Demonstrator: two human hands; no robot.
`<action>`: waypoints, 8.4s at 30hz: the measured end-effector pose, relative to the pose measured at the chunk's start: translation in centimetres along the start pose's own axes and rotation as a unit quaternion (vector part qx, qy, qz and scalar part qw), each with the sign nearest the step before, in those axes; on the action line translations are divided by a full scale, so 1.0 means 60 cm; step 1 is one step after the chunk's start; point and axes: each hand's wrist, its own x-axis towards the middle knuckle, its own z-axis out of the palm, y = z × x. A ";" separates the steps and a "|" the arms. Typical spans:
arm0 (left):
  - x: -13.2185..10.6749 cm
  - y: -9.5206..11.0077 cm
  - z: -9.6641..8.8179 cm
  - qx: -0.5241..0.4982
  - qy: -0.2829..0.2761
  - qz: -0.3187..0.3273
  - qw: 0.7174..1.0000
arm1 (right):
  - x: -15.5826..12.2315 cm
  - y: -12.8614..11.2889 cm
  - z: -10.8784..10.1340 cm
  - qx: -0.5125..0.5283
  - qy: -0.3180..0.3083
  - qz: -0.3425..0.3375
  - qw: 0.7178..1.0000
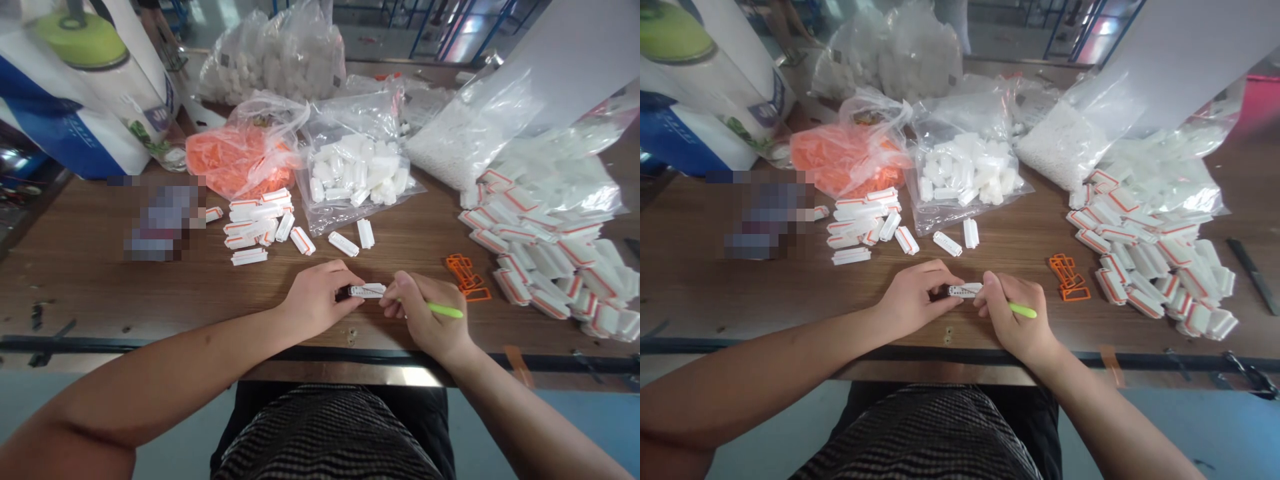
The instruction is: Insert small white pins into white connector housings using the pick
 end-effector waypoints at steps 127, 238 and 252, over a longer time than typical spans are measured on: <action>0.000 0.001 -0.003 -0.010 0.000 -0.006 1.000 | -0.008 0.013 -0.002 0.014 0.039 0.004 0.999; 0.002 0.010 -0.002 0.013 -0.001 0.000 1.000 | -0.001 0.016 -0.005 0.094 0.053 0.063 0.992; 0.002 0.011 -0.004 0.010 -0.001 -0.001 1.000 | 0.009 0.010 -0.005 0.049 0.020 0.051 0.997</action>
